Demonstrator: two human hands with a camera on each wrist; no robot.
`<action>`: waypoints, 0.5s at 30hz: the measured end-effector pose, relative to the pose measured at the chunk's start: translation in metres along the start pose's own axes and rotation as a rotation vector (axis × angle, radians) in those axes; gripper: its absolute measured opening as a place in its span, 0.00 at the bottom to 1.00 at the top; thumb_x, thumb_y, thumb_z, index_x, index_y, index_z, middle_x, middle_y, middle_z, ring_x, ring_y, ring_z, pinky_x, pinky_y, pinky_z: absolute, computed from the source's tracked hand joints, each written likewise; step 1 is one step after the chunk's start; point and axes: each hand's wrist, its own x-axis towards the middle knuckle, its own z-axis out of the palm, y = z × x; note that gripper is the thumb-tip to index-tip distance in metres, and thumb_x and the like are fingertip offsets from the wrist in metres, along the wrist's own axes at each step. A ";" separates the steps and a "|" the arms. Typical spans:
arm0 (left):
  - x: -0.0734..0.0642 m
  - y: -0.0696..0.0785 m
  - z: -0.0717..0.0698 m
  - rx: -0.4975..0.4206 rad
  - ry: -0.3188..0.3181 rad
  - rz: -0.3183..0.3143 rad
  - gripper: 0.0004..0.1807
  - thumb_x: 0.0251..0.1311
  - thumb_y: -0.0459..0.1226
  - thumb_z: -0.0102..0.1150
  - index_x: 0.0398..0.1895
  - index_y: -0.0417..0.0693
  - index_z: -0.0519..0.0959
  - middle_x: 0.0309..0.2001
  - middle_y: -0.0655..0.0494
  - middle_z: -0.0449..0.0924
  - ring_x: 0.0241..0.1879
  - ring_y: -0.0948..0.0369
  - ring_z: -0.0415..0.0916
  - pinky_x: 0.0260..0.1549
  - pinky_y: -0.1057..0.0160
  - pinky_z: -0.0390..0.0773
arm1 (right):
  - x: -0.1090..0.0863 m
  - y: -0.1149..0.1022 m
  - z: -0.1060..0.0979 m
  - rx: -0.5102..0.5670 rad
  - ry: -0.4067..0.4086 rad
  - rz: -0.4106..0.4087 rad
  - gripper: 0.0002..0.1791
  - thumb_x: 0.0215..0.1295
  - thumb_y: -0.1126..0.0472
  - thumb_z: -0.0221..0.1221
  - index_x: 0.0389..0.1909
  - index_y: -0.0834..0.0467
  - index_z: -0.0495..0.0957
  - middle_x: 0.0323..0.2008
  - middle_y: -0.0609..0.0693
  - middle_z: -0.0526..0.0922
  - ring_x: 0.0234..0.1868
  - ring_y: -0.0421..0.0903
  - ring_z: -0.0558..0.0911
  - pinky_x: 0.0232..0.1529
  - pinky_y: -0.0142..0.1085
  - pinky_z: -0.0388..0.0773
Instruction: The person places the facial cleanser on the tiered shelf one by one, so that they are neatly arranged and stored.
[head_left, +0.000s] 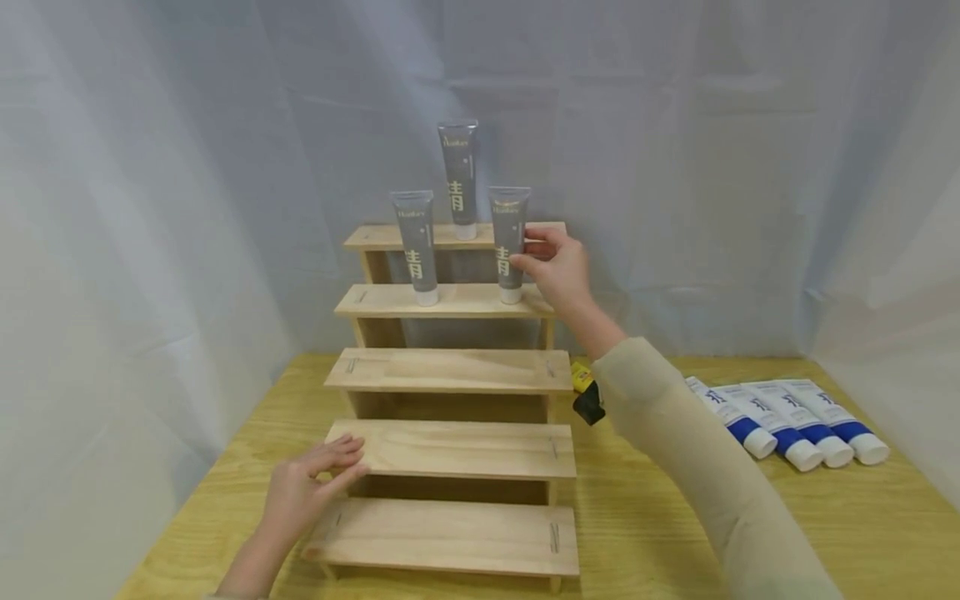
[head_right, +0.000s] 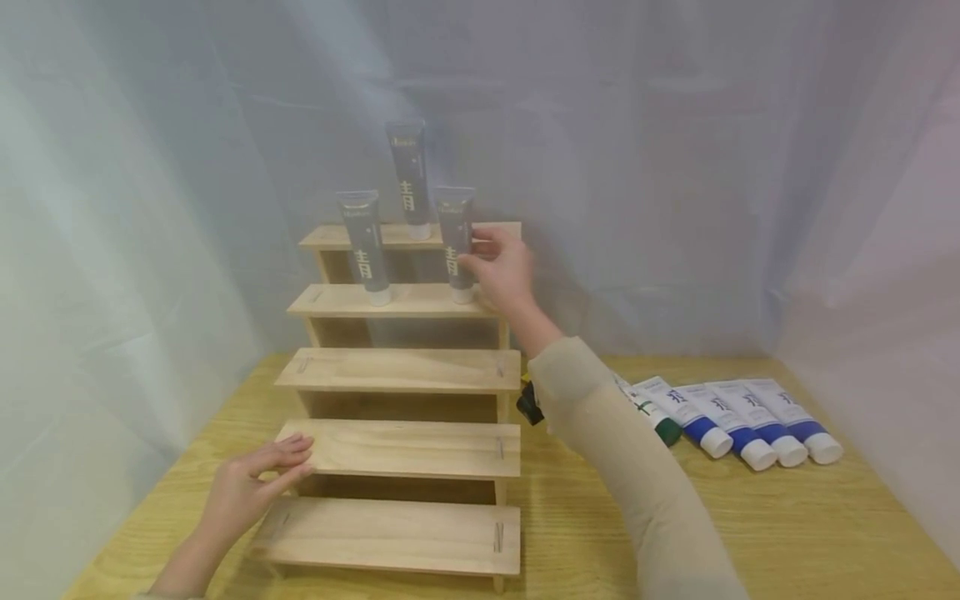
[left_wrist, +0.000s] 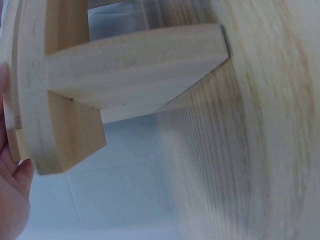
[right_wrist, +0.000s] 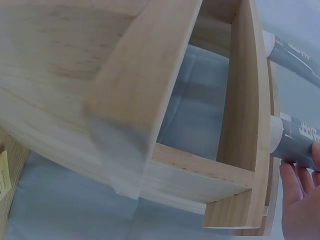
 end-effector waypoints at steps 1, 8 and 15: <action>0.000 0.000 0.000 0.002 -0.001 -0.003 0.14 0.25 0.29 0.72 0.23 0.40 0.83 0.32 0.51 0.82 0.35 0.54 0.79 0.49 0.75 0.64 | 0.000 0.000 0.000 -0.007 -0.002 -0.003 0.20 0.49 0.71 0.63 0.46 0.66 0.74 0.41 0.61 0.79 0.41 0.51 0.79 0.42 0.35 0.76; 0.001 -0.001 0.000 0.007 -0.003 -0.014 0.14 0.25 0.28 0.72 0.24 0.41 0.83 0.33 0.52 0.82 0.35 0.54 0.79 0.49 0.75 0.64 | 0.002 0.002 0.001 -0.016 -0.021 -0.010 0.20 0.51 0.71 0.62 0.48 0.66 0.73 0.43 0.61 0.79 0.42 0.51 0.79 0.44 0.34 0.75; 0.001 -0.004 0.002 0.015 -0.014 -0.024 0.14 0.26 0.29 0.72 0.24 0.41 0.83 0.33 0.53 0.82 0.35 0.55 0.79 0.48 0.76 0.64 | 0.001 0.006 -0.002 -0.024 -0.043 -0.023 0.19 0.53 0.69 0.61 0.46 0.68 0.72 0.43 0.61 0.78 0.43 0.51 0.78 0.46 0.33 0.74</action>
